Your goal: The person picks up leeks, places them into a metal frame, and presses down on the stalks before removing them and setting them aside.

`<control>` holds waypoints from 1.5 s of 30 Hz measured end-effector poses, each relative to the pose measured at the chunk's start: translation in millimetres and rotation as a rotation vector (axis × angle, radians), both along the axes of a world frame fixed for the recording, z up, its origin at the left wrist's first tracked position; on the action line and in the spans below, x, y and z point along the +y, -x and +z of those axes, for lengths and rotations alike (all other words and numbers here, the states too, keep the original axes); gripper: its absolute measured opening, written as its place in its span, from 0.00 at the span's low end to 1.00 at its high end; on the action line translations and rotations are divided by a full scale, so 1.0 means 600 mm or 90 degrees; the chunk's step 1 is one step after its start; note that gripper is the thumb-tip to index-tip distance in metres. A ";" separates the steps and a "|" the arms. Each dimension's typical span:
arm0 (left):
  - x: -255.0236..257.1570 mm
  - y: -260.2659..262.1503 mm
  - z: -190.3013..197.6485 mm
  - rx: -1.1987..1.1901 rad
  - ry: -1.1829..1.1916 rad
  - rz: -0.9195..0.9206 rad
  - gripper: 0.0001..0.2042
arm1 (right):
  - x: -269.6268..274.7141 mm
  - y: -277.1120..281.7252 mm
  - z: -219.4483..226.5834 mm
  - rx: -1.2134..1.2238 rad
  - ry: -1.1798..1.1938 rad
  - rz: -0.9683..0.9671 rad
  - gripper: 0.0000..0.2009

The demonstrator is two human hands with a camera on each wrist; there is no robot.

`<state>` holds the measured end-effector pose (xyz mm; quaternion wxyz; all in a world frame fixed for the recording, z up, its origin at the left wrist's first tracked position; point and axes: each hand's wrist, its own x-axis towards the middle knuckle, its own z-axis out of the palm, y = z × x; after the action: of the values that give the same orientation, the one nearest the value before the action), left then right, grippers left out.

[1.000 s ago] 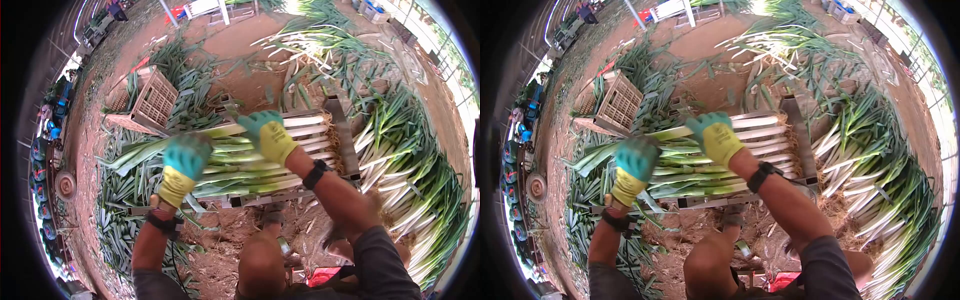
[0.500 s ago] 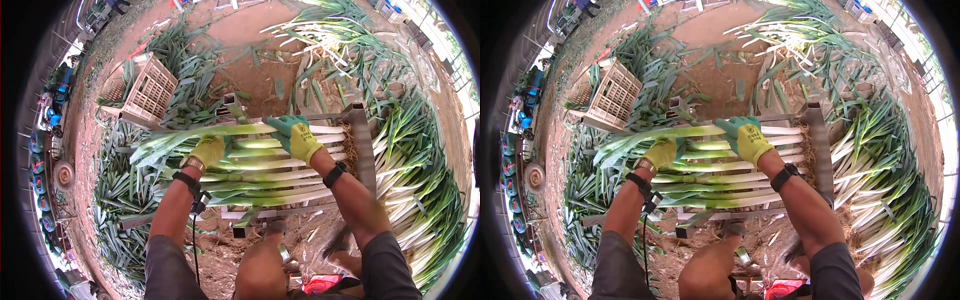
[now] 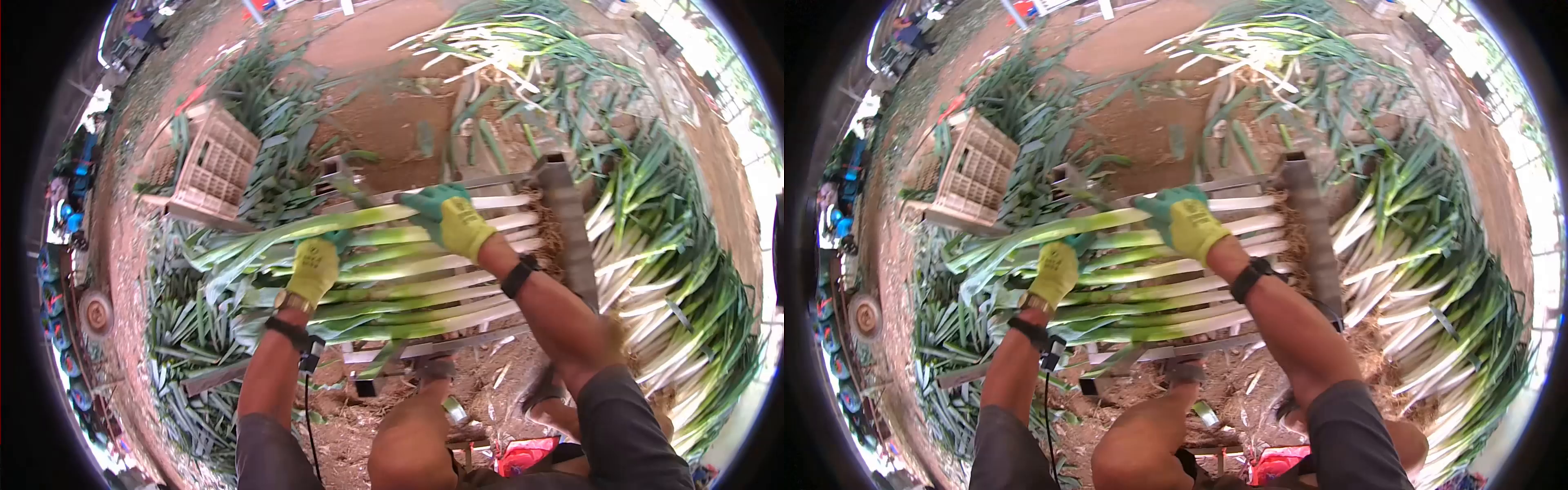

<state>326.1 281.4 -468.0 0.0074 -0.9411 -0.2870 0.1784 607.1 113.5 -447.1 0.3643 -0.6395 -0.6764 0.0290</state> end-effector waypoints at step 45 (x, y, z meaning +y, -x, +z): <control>-0.055 -0.057 0.100 -0.342 -0.168 -0.010 0.12 | -0.049 0.021 -0.106 0.059 0.234 -0.130 0.17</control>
<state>360.2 248.4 -407.9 0.0548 -0.9477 -0.2922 -0.1161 594.3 84.3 -510.9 0.2731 -0.7585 -0.5740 0.1440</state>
